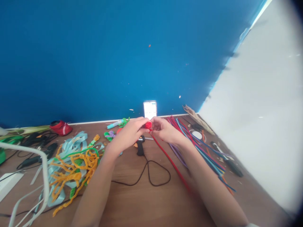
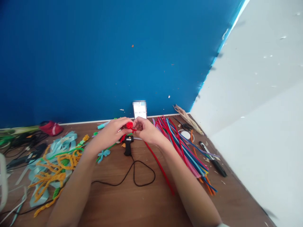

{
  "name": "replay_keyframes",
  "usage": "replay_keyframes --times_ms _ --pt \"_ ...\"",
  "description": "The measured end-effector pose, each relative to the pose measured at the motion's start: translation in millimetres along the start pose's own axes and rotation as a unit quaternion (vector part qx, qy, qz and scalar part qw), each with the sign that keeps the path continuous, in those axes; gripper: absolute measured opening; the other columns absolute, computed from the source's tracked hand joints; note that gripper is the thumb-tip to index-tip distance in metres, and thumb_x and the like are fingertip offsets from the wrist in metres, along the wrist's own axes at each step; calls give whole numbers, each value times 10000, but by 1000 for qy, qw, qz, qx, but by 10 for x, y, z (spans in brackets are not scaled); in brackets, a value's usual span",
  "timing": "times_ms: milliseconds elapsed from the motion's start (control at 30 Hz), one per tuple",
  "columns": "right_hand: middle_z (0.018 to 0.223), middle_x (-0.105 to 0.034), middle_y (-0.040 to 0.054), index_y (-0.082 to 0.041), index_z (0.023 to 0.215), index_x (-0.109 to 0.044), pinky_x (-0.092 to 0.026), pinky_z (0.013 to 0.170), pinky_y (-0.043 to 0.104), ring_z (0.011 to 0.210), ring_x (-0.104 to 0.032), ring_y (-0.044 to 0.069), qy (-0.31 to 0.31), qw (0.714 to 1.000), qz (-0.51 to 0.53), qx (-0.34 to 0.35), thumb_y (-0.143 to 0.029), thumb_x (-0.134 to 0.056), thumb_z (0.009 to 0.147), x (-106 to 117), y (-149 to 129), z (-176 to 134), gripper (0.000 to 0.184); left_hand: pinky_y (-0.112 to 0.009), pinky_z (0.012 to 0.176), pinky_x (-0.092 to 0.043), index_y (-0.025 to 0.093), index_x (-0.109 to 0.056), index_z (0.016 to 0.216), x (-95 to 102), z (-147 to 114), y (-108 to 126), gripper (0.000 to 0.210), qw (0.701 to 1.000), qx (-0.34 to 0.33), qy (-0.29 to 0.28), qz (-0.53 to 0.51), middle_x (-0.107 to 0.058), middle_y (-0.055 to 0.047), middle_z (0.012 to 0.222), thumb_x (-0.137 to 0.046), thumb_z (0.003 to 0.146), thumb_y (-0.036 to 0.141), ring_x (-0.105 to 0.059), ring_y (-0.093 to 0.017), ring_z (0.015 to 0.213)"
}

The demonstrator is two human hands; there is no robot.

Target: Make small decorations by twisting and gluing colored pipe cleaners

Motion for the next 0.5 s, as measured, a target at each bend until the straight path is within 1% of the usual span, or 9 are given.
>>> replay_keyframes --times_ms 67,133,233,300,400,500 --pt "782 -544 -36 -199 845 -502 -392 651 262 705 -495 115 -12 1000 7 -8 -131 -628 711 -22 31 1 195 -277 750 -387 191 -608 908 -13 -6 58 91 1000 -13 -15 -6 -630 -22 932 -532 939 231 -550 -162 840" --pt "786 -538 -42 -202 847 -503 -398 658 260 710 -498 115 -24 1000 7 -12 -143 -649 713 -52 28 -10 206 -274 754 -395 193 -606 893 -9 -33 163 113 999 -29 -28 -20 -640 -23 947 -504 941 199 -556 -160 852" --pt "849 -576 -25 -194 898 -552 -425 706 270 770 -526 128 -59 998 -13 16 -150 -656 740 -144 -98 -49 194 -275 763 -399 199 -592 870 47 -102 347 160 998 -52 -26 -29 -644 -23 950 -458 943 151 -562 -159 864" --pt "884 -605 -10 -185 934 -585 -438 732 278 803 -544 138 -86 995 -27 34 -150 -647 766 -218 -186 -79 182 -280 771 -397 204 -593 885 89 -142 407 172 998 -51 -17 -18 -644 -22 955 -447 946 139 -562 -160 868" --pt "921 -639 3 -176 942 -614 -455 806 297 858 -577 147 -114 993 -6 31 -191 -636 814 -288 -235 -101 130 -278 764 -393 204 -594 902 132 -157 378 134 999 -38 -2 -5 -637 -17 952 -479 950 156 -556 -155 856" --pt "932 -653 7 -169 930 -625 -452 869 314 897 -597 152 -126 992 33 7 -220 -631 837 -295 -209 -103 106 -276 760 -391 202 -618 949 133 -129 289 98 1000 -29 0 1 -630 -13 956 -521 951 186 -555 -152 861"
Point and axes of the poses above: each hand's wrist, its own z-axis towards the middle knuckle, its own x-axis out of the back of the hand, y = z × x, the point moved 10 cm from there along z, towards the middle knuckle
